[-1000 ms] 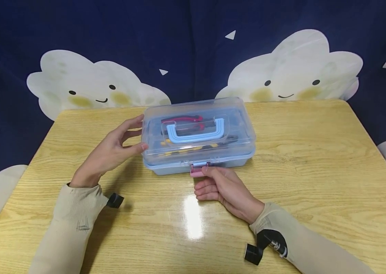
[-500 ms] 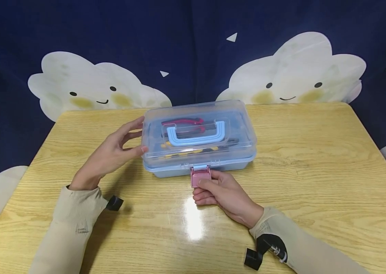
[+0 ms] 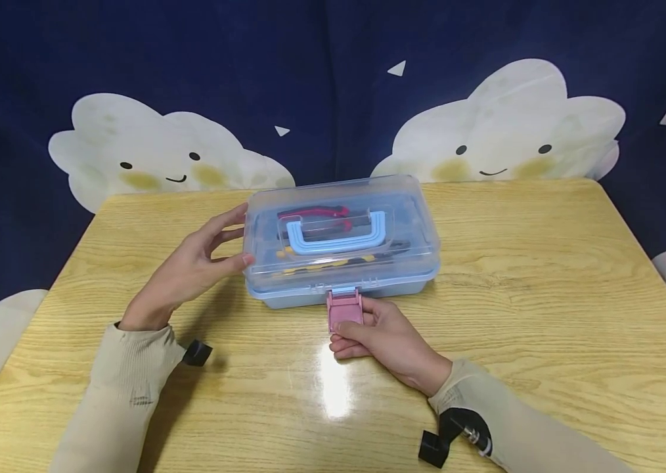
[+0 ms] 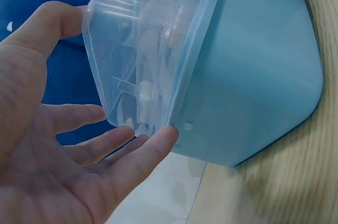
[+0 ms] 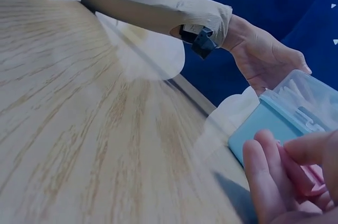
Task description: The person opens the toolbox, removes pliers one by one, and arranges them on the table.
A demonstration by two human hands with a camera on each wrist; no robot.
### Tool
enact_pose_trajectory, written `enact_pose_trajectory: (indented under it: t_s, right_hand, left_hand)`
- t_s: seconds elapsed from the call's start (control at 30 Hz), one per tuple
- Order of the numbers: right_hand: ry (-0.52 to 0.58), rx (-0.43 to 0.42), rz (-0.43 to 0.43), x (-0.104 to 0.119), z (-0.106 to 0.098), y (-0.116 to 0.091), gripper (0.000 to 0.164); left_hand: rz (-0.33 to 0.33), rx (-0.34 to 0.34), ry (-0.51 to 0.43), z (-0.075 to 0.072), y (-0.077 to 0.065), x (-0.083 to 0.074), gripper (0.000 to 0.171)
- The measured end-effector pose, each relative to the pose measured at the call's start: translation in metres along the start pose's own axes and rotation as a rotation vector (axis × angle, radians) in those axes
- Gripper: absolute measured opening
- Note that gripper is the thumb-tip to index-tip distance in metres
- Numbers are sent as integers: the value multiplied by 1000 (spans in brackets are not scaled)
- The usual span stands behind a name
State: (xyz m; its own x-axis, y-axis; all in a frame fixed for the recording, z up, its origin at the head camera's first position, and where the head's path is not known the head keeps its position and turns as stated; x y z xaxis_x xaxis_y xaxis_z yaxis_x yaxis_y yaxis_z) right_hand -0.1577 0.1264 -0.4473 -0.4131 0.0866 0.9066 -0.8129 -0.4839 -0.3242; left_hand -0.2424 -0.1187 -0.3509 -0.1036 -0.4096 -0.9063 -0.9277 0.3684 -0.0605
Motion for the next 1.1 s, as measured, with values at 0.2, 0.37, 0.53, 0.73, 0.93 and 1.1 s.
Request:
enact_pose_trajectory:
  t_s: [0.2, 0.37, 0.53, 0.73, 0.93, 1.1]
  right_hand:
    - [-23, -1, -9, -1, 1, 0, 48]
    - [-67, -17, -11, -3, 5, 1, 41]
    - [-134, -5, 8, -8, 16, 3, 36]
    - [-131, -10, 3, -5, 13, 2, 33]
    - [-112, -45, 36, 1, -1, -2, 44]
    - [-142, -57, 47, 4, -10, -3, 45]
  left_hand:
    - [4, 5, 7, 0, 1, 0, 82]
    - [14, 12, 5, 0, 1, 1, 81]
    - [11, 24, -30, -1, 0, 3, 80]
    - [16, 37, -59, 0, 0, 3, 79]
    - [5, 62, -31, 2, 1, 4, 79]
    - [13, 82, -39, 5, 3, 2, 78]
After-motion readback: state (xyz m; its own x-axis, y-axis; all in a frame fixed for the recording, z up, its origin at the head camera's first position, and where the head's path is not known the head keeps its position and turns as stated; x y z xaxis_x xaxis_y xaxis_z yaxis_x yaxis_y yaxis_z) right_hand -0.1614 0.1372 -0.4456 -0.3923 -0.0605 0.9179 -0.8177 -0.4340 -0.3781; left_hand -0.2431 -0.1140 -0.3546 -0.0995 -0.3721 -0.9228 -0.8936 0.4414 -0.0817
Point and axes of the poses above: each hand's wrist, its own y-axis towards the middle knuckle, its own z-axis out of the palm, x = y × z, the point moved 8 cm from there along y, towards the middle knuckle
